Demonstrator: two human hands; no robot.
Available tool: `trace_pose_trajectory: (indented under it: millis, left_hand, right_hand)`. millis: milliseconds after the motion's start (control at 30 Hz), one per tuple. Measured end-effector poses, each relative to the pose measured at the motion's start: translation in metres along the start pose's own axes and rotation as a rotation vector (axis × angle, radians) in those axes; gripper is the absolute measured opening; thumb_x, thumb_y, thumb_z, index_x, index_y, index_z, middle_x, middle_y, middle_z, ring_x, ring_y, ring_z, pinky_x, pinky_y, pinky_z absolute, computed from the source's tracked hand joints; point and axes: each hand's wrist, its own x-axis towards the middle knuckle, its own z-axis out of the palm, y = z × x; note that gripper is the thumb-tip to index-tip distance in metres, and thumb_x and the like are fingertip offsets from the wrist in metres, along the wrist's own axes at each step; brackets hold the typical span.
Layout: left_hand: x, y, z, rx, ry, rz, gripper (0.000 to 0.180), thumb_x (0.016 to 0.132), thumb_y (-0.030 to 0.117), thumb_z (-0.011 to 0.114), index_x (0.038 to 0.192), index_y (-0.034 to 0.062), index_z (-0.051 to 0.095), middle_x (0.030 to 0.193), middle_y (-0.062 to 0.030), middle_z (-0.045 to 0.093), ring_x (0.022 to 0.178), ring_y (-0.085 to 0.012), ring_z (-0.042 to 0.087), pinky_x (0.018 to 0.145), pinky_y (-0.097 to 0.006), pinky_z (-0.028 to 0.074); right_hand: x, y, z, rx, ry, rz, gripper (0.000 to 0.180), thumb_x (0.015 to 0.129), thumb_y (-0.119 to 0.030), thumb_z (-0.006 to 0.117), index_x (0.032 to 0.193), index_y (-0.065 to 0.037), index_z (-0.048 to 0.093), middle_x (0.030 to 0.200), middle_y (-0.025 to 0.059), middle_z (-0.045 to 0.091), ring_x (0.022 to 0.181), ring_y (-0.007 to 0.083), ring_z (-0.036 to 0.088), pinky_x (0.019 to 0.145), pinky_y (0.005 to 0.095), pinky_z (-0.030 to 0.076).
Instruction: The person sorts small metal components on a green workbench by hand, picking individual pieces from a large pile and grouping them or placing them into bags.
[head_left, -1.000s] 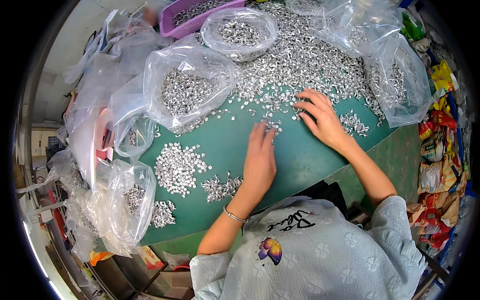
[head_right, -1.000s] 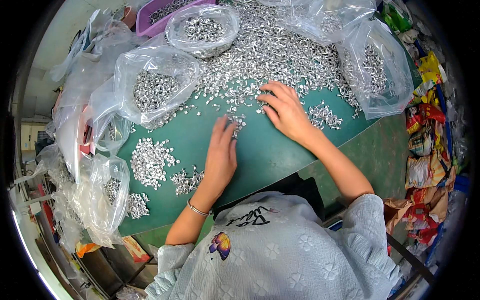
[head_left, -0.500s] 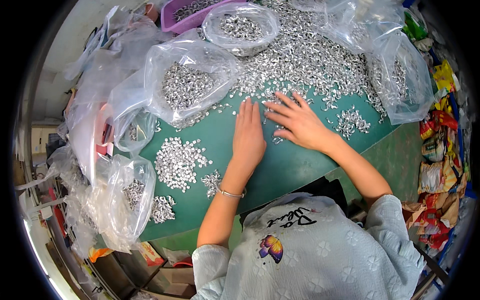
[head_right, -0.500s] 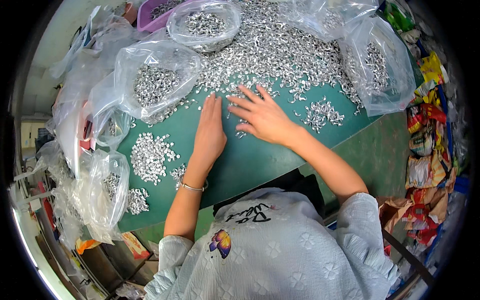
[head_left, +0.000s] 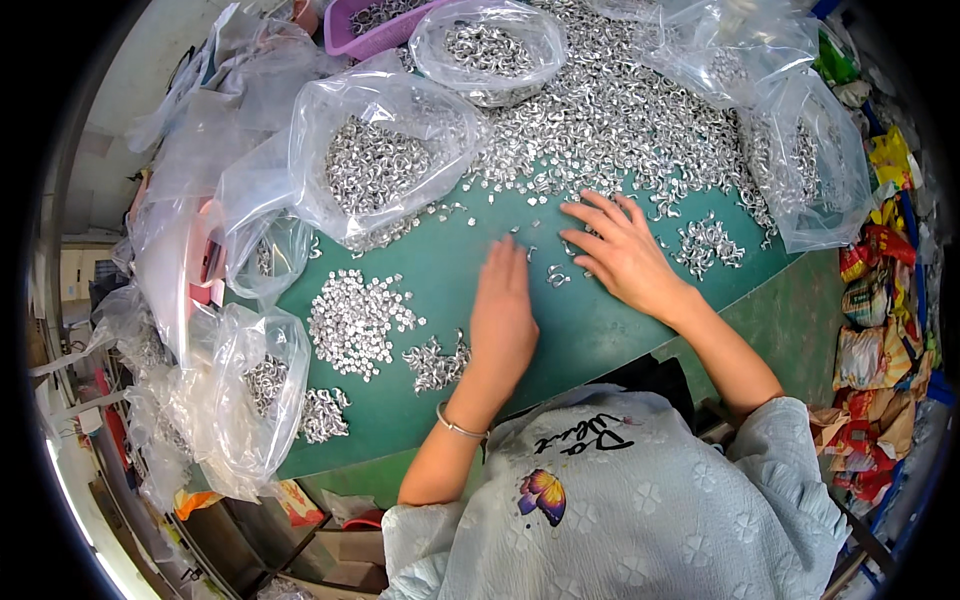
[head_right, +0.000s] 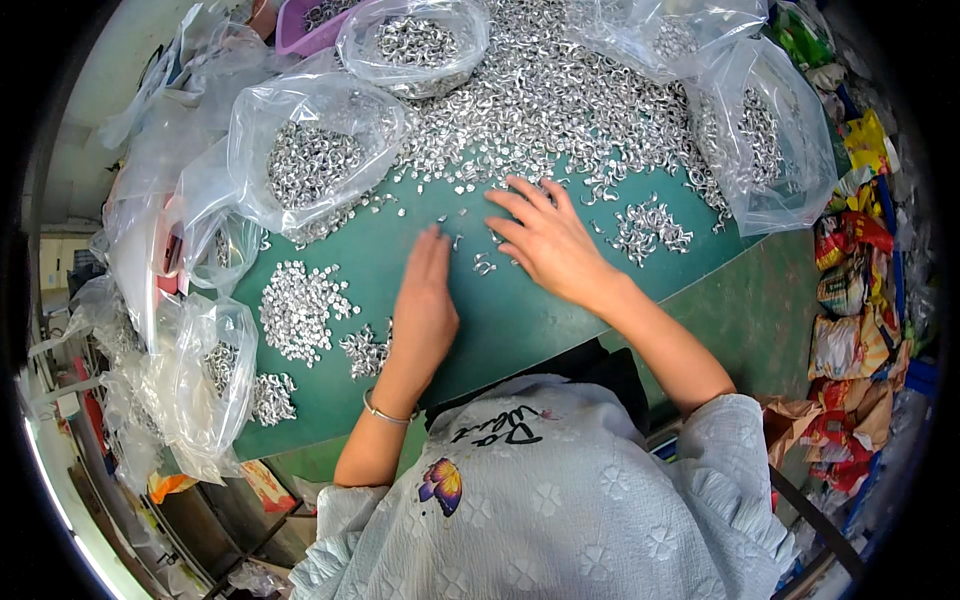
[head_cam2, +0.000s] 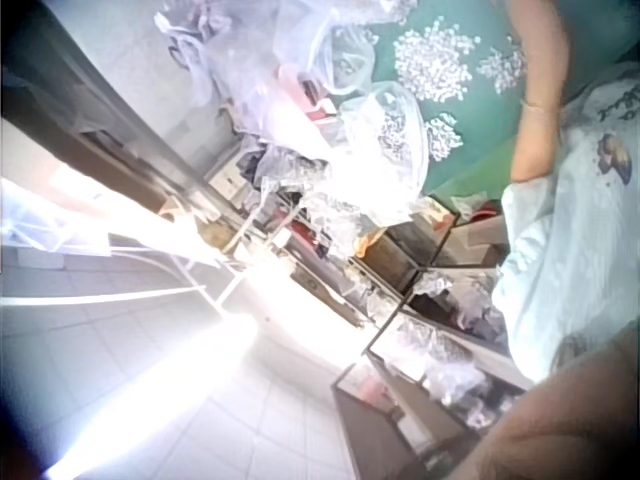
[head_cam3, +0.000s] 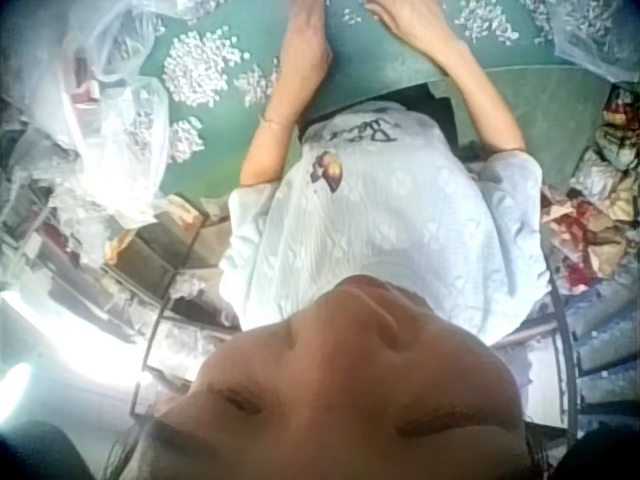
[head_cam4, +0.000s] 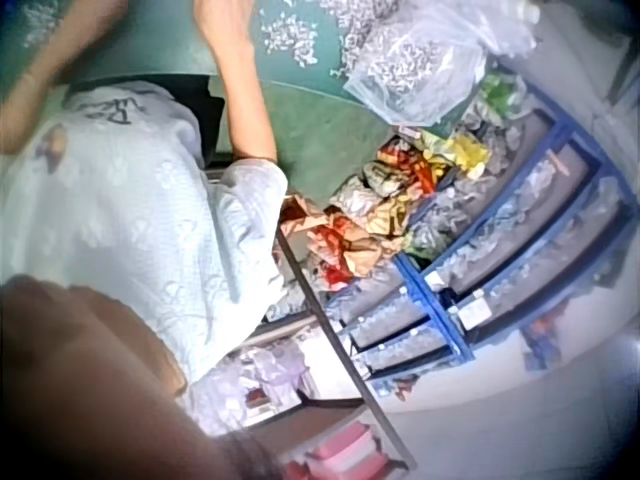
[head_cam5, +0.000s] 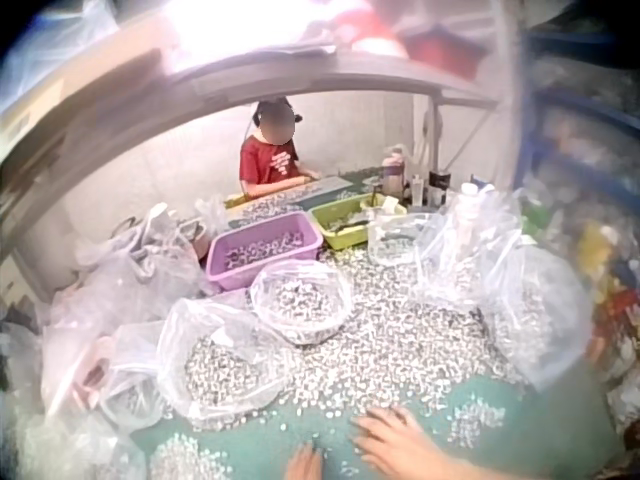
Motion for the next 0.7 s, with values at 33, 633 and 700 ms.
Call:
trace_pose_trajectory:
  millis: [33,633,700]
  left_hand:
    - [-0.004,0.004,0.002,-0.029,-0.048,0.026,0.057,0.070,-0.017,0.049,0.127,-0.0098,0.047,0.139,-0.0275,0.040,0.132,-0.0431,0.038,0.110,-0.050,0.032]
    - [-0.006,0.023,-0.004,-0.242,0.069,-0.121,0.050,0.079,-0.007,0.061,0.128,0.0017,0.052,0.125,-0.0165,0.050,0.111,-0.0357,0.048,0.096,-0.042,0.041]
    - [-0.003,0.025,-0.001,-0.210,0.028,-0.078,0.051,0.078,-0.005,0.063,0.128,0.0036,0.053,0.125,-0.0157,0.049,0.111,-0.0351,0.048,0.096,-0.043,0.041]
  right_hand:
    - [-0.001,0.002,-0.001,-0.009,0.035,0.029,0.030,0.078,-0.010,0.069,0.107,-0.006,0.064,0.123,0.0081,0.054,0.120,0.0300,0.046,0.101,0.0442,0.035]
    - [-0.011,-0.010,-0.011,0.122,-0.038,0.069,0.024,0.079,-0.008,0.066,0.102,-0.003,0.065,0.095,0.0070,0.057,0.094,0.0244,0.052,0.079,0.0355,0.039]
    - [-0.012,-0.011,-0.012,0.148,-0.017,0.102,0.023,0.077,-0.008,0.068,0.099,-0.003,0.065,0.096,0.0071,0.057,0.094,0.0247,0.052,0.079,0.0360,0.039]
